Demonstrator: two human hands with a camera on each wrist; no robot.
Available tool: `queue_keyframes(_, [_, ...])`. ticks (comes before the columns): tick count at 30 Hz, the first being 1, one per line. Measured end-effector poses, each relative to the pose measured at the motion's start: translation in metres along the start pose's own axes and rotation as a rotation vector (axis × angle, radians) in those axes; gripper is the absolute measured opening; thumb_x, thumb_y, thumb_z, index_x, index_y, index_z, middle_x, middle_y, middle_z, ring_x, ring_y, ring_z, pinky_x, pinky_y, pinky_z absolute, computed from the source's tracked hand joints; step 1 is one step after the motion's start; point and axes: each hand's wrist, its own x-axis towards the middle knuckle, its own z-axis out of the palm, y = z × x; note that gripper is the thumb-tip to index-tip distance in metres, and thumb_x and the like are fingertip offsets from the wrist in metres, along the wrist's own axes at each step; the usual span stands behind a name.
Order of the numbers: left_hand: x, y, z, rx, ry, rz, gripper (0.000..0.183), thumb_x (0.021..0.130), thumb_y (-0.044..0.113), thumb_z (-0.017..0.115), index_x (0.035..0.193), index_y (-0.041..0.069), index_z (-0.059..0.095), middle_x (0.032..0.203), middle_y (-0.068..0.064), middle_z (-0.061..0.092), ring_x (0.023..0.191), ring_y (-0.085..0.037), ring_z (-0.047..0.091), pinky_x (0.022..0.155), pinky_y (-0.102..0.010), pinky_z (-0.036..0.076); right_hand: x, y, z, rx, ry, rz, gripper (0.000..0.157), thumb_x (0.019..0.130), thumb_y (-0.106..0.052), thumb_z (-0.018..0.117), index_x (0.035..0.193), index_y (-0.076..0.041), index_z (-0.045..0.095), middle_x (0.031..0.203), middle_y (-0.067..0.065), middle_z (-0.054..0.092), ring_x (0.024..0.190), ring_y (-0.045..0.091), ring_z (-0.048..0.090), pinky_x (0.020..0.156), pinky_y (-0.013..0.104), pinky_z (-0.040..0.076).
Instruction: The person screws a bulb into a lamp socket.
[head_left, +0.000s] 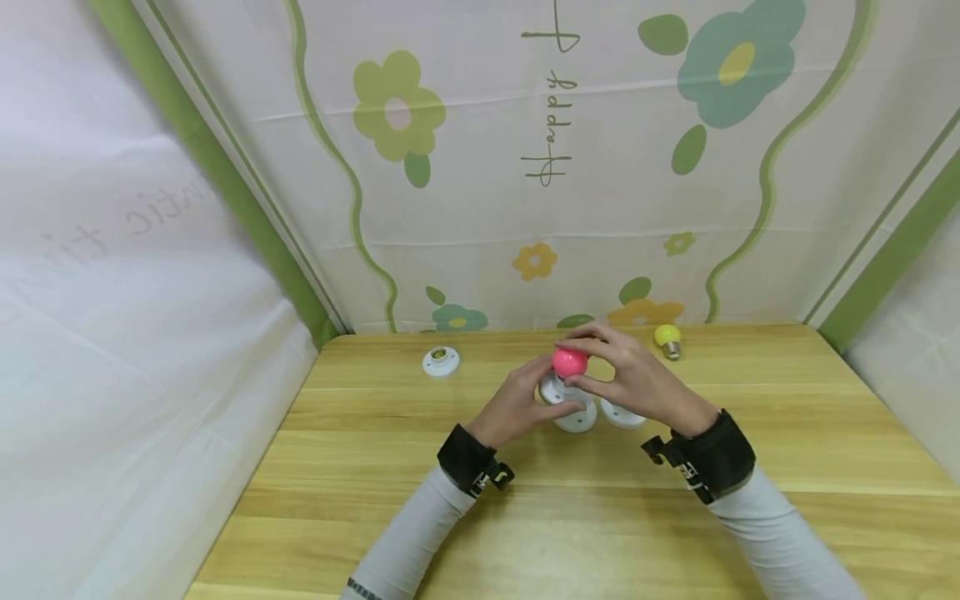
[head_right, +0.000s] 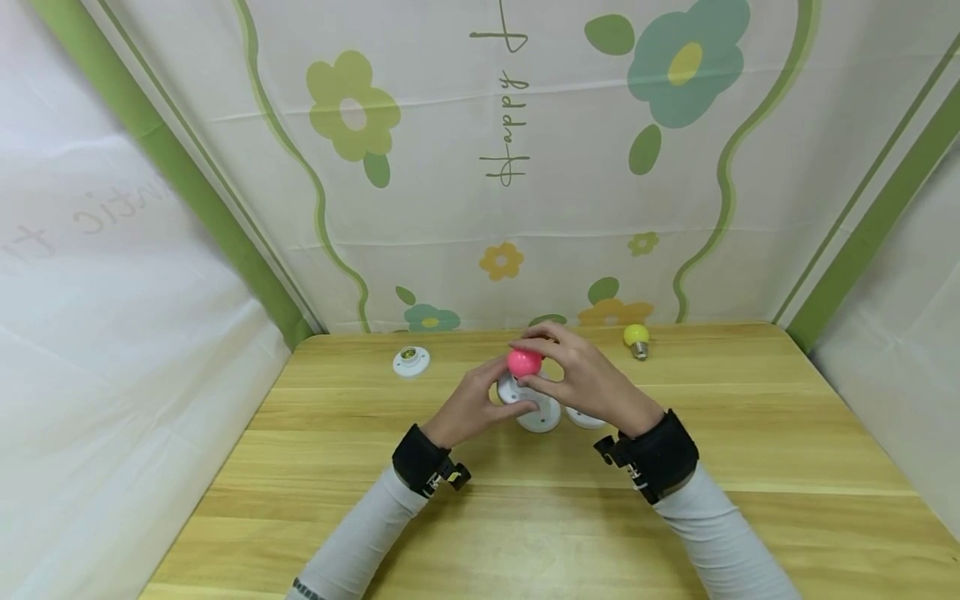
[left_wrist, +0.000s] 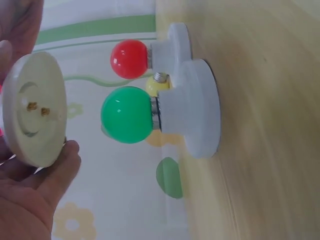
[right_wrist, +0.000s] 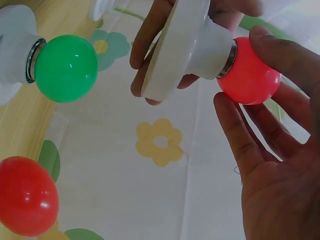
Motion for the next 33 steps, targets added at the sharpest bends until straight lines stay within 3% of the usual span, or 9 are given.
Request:
queue_keyframes(4, [-0.001,-0.001,-0.003,0.017,0.004,-0.022,0.062,0.086,0.029,0.073,0.139,0.013,0.045,0.131,-0.001,0.055,0.117,-0.006,0.051,0.098,-0.022,0.046,0.001,-0.002,0.0,0.034,-0.012,0.008,0.046,0.079,-0.021,0.08,0.12,-0.009,0.065,0.124,0.004,0.058,0.107,0.014,0.057,0.084,0.033,0.055])
queue_keyframes(8, [0.0,0.001,-0.004,0.025,0.063,-0.027,0.06,0.087,0.025,0.073,0.138,0.01,0.046,0.133,-0.004,0.054,0.121,-0.01,0.05,0.1,-0.029,0.046,0.001,-0.002,0.001,0.043,-0.004,-0.007,0.045,0.077,-0.02,0.081,0.117,-0.007,0.066,0.121,0.004,0.058,0.106,0.014,0.057,0.083,0.034,0.056])
queue_keyframes(14, [0.002,0.003,-0.003,0.006,0.154,0.008,0.056,0.079,0.008,0.078,0.128,0.001,0.051,0.121,-0.012,0.059,0.108,-0.021,0.057,0.09,-0.042,0.053,0.0,-0.001,0.004,0.044,0.001,-0.018,0.045,0.076,-0.017,0.082,0.116,-0.007,0.066,0.12,0.005,0.058,0.105,0.016,0.057,0.081,0.036,0.056])
queue_keyframes(23, [0.001,0.003,-0.004,0.002,0.159,-0.003,0.053,0.084,0.018,0.075,0.13,0.008,0.05,0.123,-0.003,0.058,0.107,-0.009,0.056,0.092,-0.024,0.051,-0.001,-0.001,0.003,0.049,-0.016,-0.012,0.047,0.076,-0.019,0.082,0.118,-0.008,0.065,0.12,0.006,0.056,0.105,0.017,0.057,0.082,0.038,0.056])
queue_keyframes(30, [0.004,0.04,-0.022,-0.024,0.181,-0.008,0.05,0.079,-0.001,0.076,0.122,-0.006,0.053,0.117,-0.018,0.061,0.104,-0.023,0.06,0.09,-0.033,0.053,0.0,-0.002,0.001,0.069,-0.011,-0.016,0.043,0.077,-0.014,0.081,0.117,-0.008,0.065,0.12,0.003,0.057,0.103,0.014,0.058,0.081,0.035,0.056])
queue_keyframes(33, [0.002,0.036,-0.024,-0.029,0.173,-0.025,0.05,0.078,-0.002,0.076,0.123,-0.006,0.053,0.118,-0.018,0.061,0.105,-0.024,0.06,0.09,-0.036,0.053,0.0,0.0,-0.002,0.073,0.004,-0.022,0.044,0.077,-0.012,0.08,0.119,-0.007,0.065,0.119,0.003,0.058,0.098,0.013,0.06,0.078,0.031,0.056])
